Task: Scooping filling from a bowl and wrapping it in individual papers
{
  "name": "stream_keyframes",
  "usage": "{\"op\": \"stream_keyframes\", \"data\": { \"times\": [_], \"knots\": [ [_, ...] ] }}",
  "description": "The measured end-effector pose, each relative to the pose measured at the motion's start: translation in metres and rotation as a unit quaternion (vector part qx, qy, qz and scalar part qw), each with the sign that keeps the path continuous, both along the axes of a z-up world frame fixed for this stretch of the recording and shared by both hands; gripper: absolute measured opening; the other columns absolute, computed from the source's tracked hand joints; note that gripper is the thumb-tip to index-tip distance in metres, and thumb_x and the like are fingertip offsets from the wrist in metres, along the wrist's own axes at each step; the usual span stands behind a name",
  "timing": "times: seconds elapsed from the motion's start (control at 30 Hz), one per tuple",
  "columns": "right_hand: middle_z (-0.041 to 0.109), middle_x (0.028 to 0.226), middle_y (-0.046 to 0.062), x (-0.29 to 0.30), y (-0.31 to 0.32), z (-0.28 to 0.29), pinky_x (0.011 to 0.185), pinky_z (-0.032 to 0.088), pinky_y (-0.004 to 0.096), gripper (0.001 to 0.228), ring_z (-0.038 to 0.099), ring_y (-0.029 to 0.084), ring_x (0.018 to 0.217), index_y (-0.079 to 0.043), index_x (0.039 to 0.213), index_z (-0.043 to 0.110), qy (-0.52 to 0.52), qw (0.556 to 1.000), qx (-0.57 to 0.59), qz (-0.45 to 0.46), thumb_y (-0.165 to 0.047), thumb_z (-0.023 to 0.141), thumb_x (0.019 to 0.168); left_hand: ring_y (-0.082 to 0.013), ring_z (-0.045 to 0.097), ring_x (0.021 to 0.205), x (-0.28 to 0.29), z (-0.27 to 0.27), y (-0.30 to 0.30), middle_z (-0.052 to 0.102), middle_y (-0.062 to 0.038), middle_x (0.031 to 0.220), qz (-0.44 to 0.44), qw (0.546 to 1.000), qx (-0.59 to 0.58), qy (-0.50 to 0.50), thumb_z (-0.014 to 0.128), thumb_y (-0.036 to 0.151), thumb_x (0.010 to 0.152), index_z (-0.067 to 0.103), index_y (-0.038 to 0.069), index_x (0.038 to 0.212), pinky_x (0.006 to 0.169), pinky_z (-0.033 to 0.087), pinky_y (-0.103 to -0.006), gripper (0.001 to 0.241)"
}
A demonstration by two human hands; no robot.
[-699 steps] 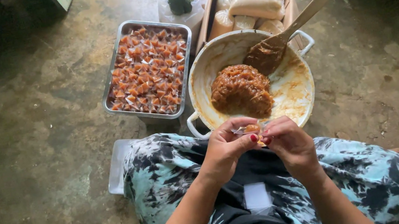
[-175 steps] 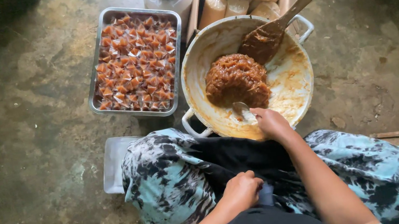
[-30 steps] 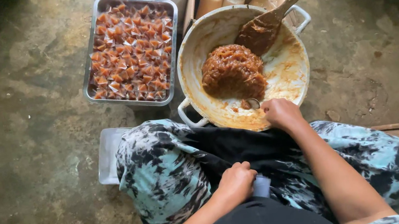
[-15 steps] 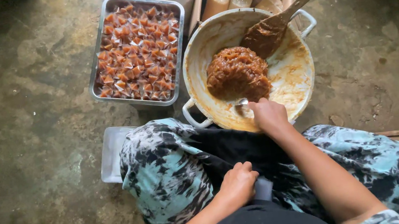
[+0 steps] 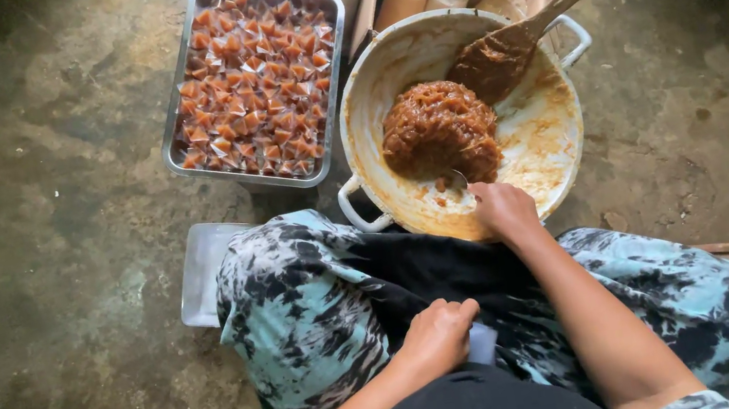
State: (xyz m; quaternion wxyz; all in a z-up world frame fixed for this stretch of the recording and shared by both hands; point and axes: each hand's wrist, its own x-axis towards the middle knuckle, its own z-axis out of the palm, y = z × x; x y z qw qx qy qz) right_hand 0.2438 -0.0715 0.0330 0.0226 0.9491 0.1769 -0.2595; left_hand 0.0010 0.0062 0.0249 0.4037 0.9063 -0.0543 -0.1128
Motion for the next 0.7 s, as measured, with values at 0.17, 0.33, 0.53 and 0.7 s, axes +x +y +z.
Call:
{"op": "stream_keyframes", "data": {
  "times": [0.17,0.33,0.53,0.7],
  "knots": [
    [0.071,0.113,0.020,-0.006,0.003,0.012,0.082,0.050,0.053,0.033,0.065,0.046,0.107,-0.029,0.105,0.069,0.018,1.000,-0.017,0.009,-0.021,0.044,0.086,-0.0445,0.054,0.082,-0.002,-0.013,-0.005,0.053,-0.017,0.089,0.017,0.999,-0.020,-0.031,0.056,0.000,0.079,0.054,0.003,0.089,0.053,0.045,-0.0611,0.010],
    [0.071,0.119,0.019,-0.010,0.000,0.007,0.086,0.049,0.054,0.039,0.063,0.047,0.111,-0.032,0.110,0.072,0.026,1.000,0.002,-0.017,-0.022,0.043,0.084,-0.0449,0.054,0.076,-0.002,-0.023,-0.007,0.055,-0.018,0.082,0.014,0.999,-0.016,-0.041,0.055,-0.006,0.073,0.055,0.002,0.079,0.055,0.044,-0.0598,0.009],
    [0.070,0.132,-0.002,0.015,-0.024,-0.028,0.094,0.050,0.042,0.047,0.066,0.033,0.120,-0.037,0.122,0.077,0.037,0.992,0.109,-0.043,-0.026,0.049,0.085,-0.0449,0.059,0.080,0.000,-0.007,0.000,0.061,-0.017,0.078,-0.002,1.000,0.006,0.002,0.055,-0.004,0.069,0.059,0.003,0.080,0.057,0.050,-0.0603,0.014],
    [0.065,0.137,0.007,0.002,0.000,0.023,0.097,0.049,0.052,0.059,0.063,0.039,0.123,-0.050,0.144,0.056,0.011,0.999,-0.037,-0.025,-0.023,0.041,0.093,-0.0430,0.054,0.084,-0.003,-0.010,0.003,0.051,-0.015,0.089,0.009,0.999,-0.020,-0.042,0.063,-0.003,0.068,0.056,0.001,0.081,0.056,0.046,-0.0592,0.015]
  ]
}}
